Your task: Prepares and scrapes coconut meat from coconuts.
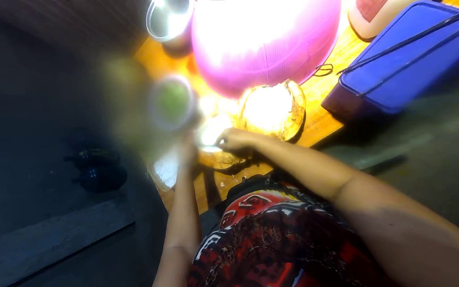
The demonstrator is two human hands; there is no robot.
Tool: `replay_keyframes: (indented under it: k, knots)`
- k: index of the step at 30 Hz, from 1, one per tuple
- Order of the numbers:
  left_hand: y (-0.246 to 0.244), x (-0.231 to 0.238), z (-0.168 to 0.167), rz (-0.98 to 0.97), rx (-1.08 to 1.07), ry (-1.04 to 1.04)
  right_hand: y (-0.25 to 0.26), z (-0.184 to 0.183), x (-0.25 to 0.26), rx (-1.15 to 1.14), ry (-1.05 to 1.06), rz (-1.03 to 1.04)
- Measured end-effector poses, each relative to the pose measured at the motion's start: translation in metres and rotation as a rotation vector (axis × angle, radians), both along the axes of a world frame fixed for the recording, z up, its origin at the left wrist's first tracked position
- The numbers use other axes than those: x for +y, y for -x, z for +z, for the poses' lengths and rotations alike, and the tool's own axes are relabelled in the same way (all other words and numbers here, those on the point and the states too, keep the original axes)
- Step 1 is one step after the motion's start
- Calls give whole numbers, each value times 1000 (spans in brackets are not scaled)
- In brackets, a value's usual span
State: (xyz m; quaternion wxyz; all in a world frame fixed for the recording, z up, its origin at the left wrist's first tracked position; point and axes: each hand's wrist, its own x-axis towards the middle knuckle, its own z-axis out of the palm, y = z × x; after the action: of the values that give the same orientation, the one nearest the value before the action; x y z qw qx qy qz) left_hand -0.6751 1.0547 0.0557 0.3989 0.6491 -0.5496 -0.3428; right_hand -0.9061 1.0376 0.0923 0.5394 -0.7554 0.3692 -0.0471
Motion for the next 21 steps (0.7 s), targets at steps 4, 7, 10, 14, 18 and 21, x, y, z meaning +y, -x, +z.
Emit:
replay_keyframes:
  k: [4,7,10,14,18,21]
  knots:
    - [5,-1,4,-5,17,9,20,10,-12,138,20,107]
    - [7,-4,6,-18,-6,-3,11,14,-10,58,-2,-57]
    - [4,-5,6,-9,-17,-6,-6,0,-1,-65,-10,-128]
    - [6,-2,6,-10,-8,-8,5,7,-8,68,11,87]
    - [6,-3,7,-3,-26,-9,10,18,-19,118,36,46]
    - [3,-5,4,-6,-25,-18,-4,7,-5,55,21,-20]
